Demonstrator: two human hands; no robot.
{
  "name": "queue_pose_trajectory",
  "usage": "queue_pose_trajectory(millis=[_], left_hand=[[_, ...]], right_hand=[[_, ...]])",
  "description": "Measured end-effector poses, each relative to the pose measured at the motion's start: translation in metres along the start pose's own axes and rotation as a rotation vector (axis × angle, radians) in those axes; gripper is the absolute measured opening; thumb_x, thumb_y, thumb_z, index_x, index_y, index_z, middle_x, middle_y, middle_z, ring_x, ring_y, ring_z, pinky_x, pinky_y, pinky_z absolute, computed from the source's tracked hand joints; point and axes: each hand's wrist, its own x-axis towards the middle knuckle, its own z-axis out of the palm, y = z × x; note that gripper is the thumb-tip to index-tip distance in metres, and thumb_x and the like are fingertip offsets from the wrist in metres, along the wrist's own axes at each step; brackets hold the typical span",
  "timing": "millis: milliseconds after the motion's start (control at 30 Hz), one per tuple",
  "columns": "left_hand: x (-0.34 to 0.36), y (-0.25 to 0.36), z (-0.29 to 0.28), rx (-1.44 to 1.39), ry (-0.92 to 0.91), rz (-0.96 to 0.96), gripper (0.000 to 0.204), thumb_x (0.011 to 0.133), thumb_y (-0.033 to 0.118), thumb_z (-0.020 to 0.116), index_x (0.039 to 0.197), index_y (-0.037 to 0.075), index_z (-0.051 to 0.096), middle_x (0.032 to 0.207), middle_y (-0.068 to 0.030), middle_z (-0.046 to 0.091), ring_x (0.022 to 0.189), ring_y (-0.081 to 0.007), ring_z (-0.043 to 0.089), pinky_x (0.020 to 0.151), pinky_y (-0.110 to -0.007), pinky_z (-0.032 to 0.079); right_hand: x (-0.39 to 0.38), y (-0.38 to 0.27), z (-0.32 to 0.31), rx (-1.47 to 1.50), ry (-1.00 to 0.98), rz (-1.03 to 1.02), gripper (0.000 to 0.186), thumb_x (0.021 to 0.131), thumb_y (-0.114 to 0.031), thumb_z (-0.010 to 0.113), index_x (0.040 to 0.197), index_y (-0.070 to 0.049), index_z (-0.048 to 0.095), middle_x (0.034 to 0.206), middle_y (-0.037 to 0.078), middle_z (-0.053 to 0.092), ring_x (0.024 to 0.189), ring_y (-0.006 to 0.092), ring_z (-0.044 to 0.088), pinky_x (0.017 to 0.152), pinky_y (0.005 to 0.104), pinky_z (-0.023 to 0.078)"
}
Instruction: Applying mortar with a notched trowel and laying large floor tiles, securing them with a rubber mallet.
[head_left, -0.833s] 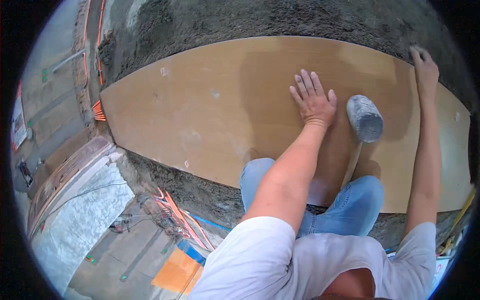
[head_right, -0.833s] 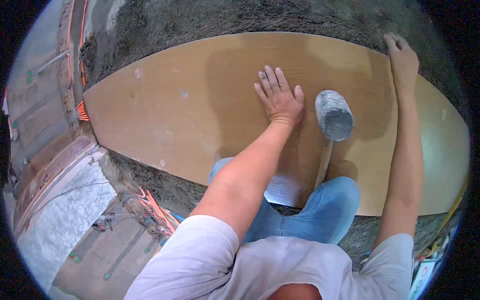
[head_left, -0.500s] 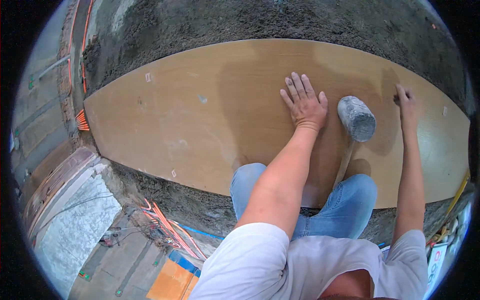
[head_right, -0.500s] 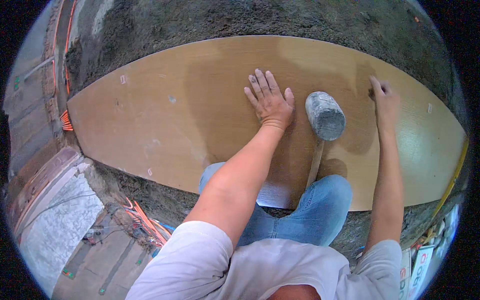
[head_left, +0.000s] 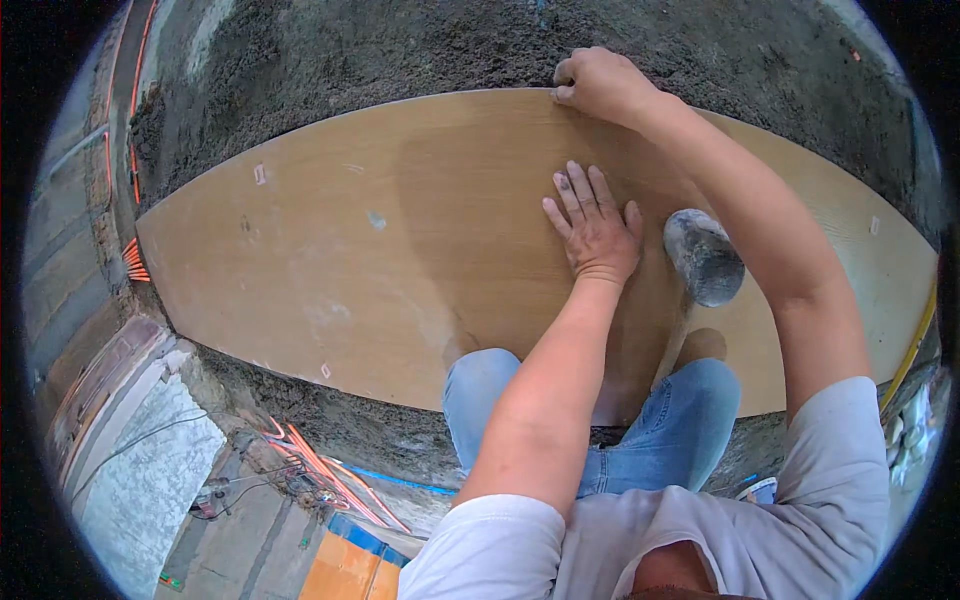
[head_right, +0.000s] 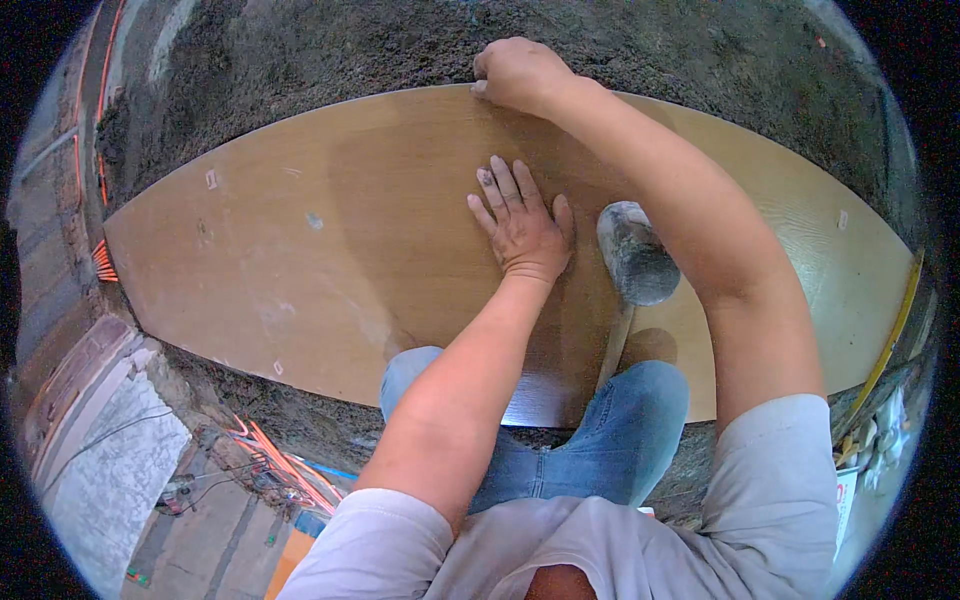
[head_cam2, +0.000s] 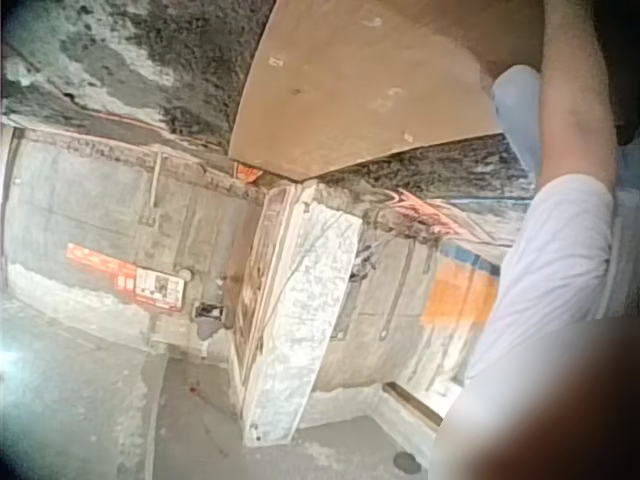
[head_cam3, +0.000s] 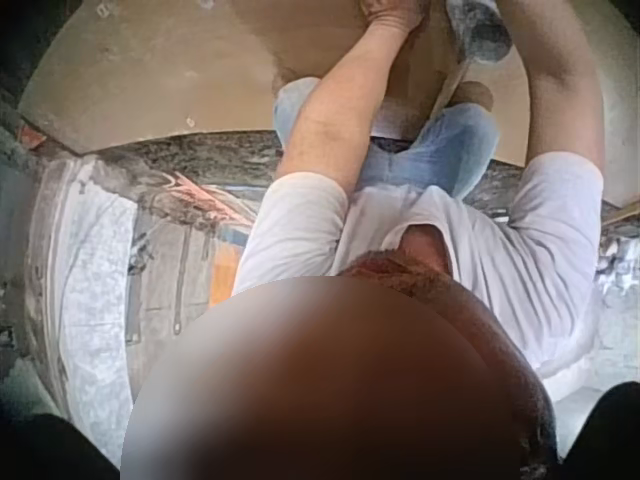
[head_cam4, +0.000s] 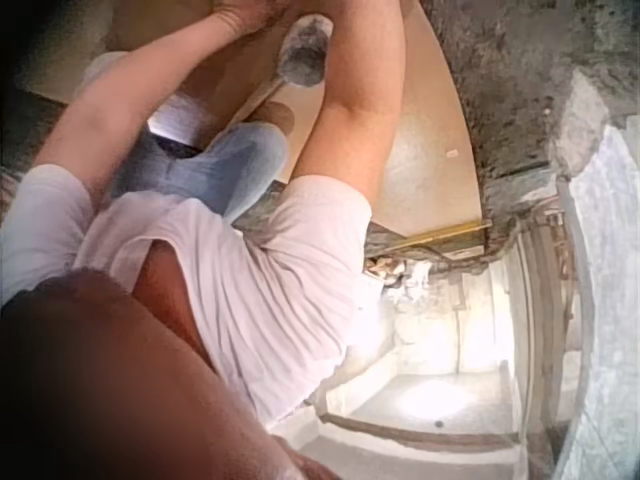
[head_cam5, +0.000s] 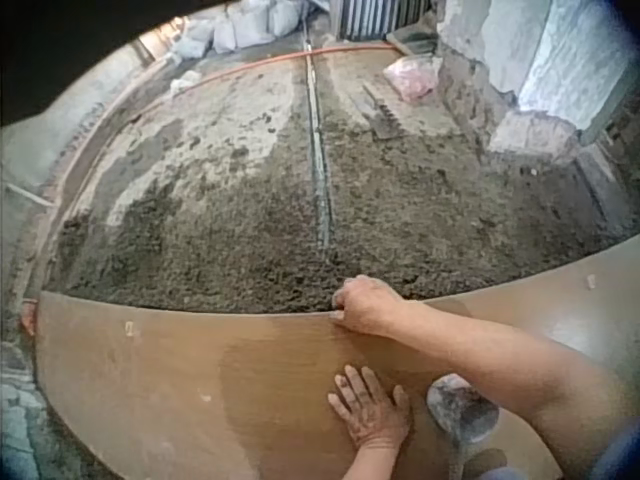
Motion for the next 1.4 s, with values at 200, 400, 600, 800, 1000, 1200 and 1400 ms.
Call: queue_pose_trajectory(millis=[200,400,600,800,1000,1200,1400], left_hand=[[0.001,0.002,-0.001,-0.013,0.019,-0.017,0.072,0.081,0.039,0.052,0.137,-0.001,0.031,0.147,-0.0223,0.019,0.137,-0.0396,0.014,0.109,-0.057,0.005],[0.002,0.000,-0.001,0.001,-0.006,-0.029,0.070,0.082,0.039,0.050,0.136,-0.001,0.031,0.146,-0.0228,0.020,0.136,-0.0403,0.015,0.109,-0.057,0.006],[0.000,-0.004,0.005,0.104,0.050,0.037,0.075,0.081,0.043,0.050,0.137,-0.001,0.029,0.146,-0.0236,0.017,0.135,-0.0444,0.011,0.106,-0.061,0.005],[-0.001,-0.003,0.001,0.022,-0.113,0.036,0.073,0.080,0.048,0.048,0.138,0.005,0.034,0.146,-0.0245,0.015,0.136,-0.0449,0.006,0.106,-0.062,0.005],[0.001,-0.003,0.005,0.071,0.016,0.034,0.075,0.081,0.045,0.049,0.138,0.000,0.030,0.147,-0.0242,0.014,0.136,-0.0436,0.008,0.107,-0.061,0.005],[0.001,0.003,0.002,0.011,0.009,-0.014,0.076,0.081,0.040,0.051,0.139,-0.001,0.025,0.148,-0.0231,0.015,0.136,-0.0414,0.012,0.108,-0.057,0.006],[0.001,0.002,0.003,0.021,0.059,0.013,0.076,0.080,0.040,0.053,0.139,-0.001,0.025,0.147,-0.0231,0.016,0.137,-0.0408,0.012,0.108,-0.057,0.006]], right_hand=[[0.007,0.006,0.011,0.121,-0.023,0.059,0.020,0.080,-0.023,0.058,0.086,-0.006,0.065,0.088,0.016,0.065,0.085,0.0347,0.062,0.077,0.0437,0.050],[0.017,-0.008,0.022,0.073,0.124,-0.121,0.020,0.086,-0.021,0.052,0.088,-0.003,0.061,0.086,0.017,0.061,0.085,0.0353,0.059,0.075,0.0441,0.048],[0.062,-0.080,0.043,0.033,0.040,-0.173,0.025,0.086,-0.019,0.046,0.086,-0.001,0.063,0.087,0.020,0.062,0.089,0.0347,0.061,0.076,0.0429,0.050],[0.068,-0.095,0.048,-0.021,0.100,-0.256,0.025,0.081,-0.010,0.046,0.088,0.001,0.068,0.097,0.020,0.064,0.090,0.0323,0.064,0.075,0.0395,0.053],[0.041,-0.055,0.039,-0.049,0.072,-0.218,0.024,0.081,-0.009,0.045,0.082,0.000,0.067,0.093,0.020,0.063,0.087,0.0335,0.064,0.073,0.0400,0.053],[-0.021,0.026,0.002,-0.208,0.026,-0.219,0.015,0.080,-0.014,0.052,0.084,-0.003,0.062,0.086,0.016,0.062,0.084,0.0326,0.062,0.072,0.0422,0.051],[-0.051,0.066,-0.045,-0.095,0.142,-0.166,0.024,0.084,-0.022,0.054,0.098,-0.005,0.064,0.090,0.017,0.063,0.088,0.0339,0.060,0.076,0.0424,0.049]])
